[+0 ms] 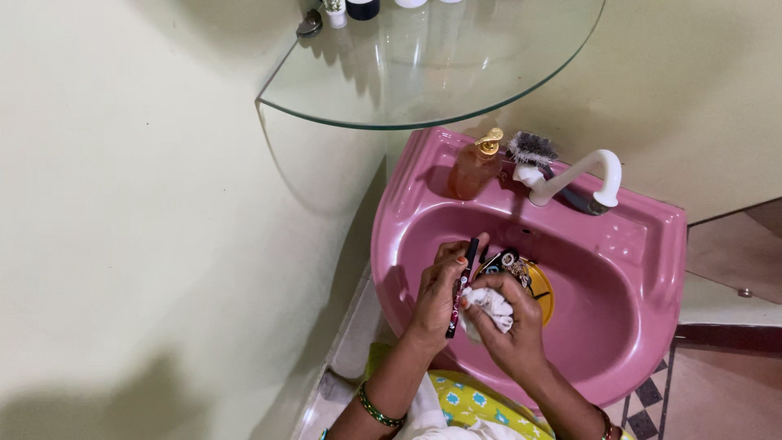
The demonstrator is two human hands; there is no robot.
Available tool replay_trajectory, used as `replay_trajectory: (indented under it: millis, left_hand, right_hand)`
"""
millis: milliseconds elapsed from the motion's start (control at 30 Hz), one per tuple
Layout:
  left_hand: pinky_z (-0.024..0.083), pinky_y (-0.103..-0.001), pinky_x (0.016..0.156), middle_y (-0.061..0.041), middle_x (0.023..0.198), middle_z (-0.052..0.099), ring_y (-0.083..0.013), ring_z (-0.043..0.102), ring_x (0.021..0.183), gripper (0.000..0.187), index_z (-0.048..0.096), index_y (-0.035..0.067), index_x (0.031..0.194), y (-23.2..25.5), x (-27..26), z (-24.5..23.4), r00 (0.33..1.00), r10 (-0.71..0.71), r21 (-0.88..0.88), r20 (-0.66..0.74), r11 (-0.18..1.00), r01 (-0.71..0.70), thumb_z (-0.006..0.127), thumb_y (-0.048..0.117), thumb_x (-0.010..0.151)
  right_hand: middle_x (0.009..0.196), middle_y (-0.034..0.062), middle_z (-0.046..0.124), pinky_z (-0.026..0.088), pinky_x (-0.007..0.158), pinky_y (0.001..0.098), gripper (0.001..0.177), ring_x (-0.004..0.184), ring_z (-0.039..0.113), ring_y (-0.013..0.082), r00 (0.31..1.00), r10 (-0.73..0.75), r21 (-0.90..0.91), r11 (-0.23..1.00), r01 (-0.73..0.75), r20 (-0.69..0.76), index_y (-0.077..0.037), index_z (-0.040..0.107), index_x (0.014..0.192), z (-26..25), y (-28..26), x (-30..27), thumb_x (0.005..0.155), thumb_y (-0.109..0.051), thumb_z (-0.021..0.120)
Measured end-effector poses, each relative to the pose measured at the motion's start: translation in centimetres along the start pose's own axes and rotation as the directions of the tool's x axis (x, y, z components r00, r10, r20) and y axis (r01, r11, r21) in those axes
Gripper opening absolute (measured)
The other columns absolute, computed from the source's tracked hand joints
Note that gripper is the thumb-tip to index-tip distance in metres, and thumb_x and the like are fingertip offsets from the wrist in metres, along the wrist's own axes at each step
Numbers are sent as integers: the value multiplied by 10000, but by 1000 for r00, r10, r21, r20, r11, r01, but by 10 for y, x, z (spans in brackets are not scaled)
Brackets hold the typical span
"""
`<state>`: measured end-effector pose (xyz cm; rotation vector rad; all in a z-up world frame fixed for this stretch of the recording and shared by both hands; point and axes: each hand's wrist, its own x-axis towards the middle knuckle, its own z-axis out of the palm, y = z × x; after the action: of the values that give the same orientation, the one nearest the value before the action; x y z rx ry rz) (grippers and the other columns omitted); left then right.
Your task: The person wipes various small jewelry items and hair accessories with a white cloth over a pink sink. They handle each item individually, wiping it and placing it into a clear plastic container on a glass shelf.
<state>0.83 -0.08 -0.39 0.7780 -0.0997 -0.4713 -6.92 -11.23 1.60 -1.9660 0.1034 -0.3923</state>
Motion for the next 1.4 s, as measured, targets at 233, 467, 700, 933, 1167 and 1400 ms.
replay_trajectory:
  millis: [233,467,700,933,1167,1400]
  left_hand:
    - [440,-200,702,32,839,557,-65,491,788,430,665,-12,1388,0,0,-12,997,14,105,-78,994,-6,559,246,1062]
    - [429,-176,647,49,919,645,-24,474,737,380,683,-24,1334,-3,1,-7,991,36,-14,-127,999,-39,654,173,1010]
    - [510,-181,708,19,966,699,-38,558,770,352,711,2,1274,7,1,-9,973,8,2,-231,1000,-7,700,155,958]
    - [516,-223,640,-23,864,648,-88,599,758,350,698,-31,1223,2,0,-5,979,2,-31,-203,999,-8,760,134,921]
    - [541,-221,665,-36,906,646,-93,609,740,350,684,-14,1193,4,4,-12,954,96,-20,-283,994,-106,804,81,879]
    - [543,-238,609,-58,1044,739,-98,631,693,321,626,27,1144,7,4,-8,946,105,-28,-308,992,-120,741,-14,847]
  right_hand:
    - [857,37,723,563,668,255,212,767,706,101,992,-41,40,999,37,116,-34,686,990,6,-2,-4,801,-3,776]
    - [861,40,692,543,640,252,201,751,657,92,989,145,115,982,-147,29,-20,679,1028,7,7,11,845,-4,760]
    - [853,31,733,567,645,250,213,755,701,94,987,67,83,993,-80,145,-24,700,990,12,11,-11,798,-17,792]
    - [878,38,736,603,661,257,222,769,715,97,975,207,143,966,-217,77,-28,694,984,10,14,0,781,-3,781]
    - [812,36,735,560,618,265,247,723,704,103,986,98,59,993,-107,133,-31,709,976,16,6,-9,760,-12,827]
    - [813,40,751,578,648,267,238,736,735,110,994,60,50,997,-65,90,-38,707,971,19,10,-8,757,2,801]
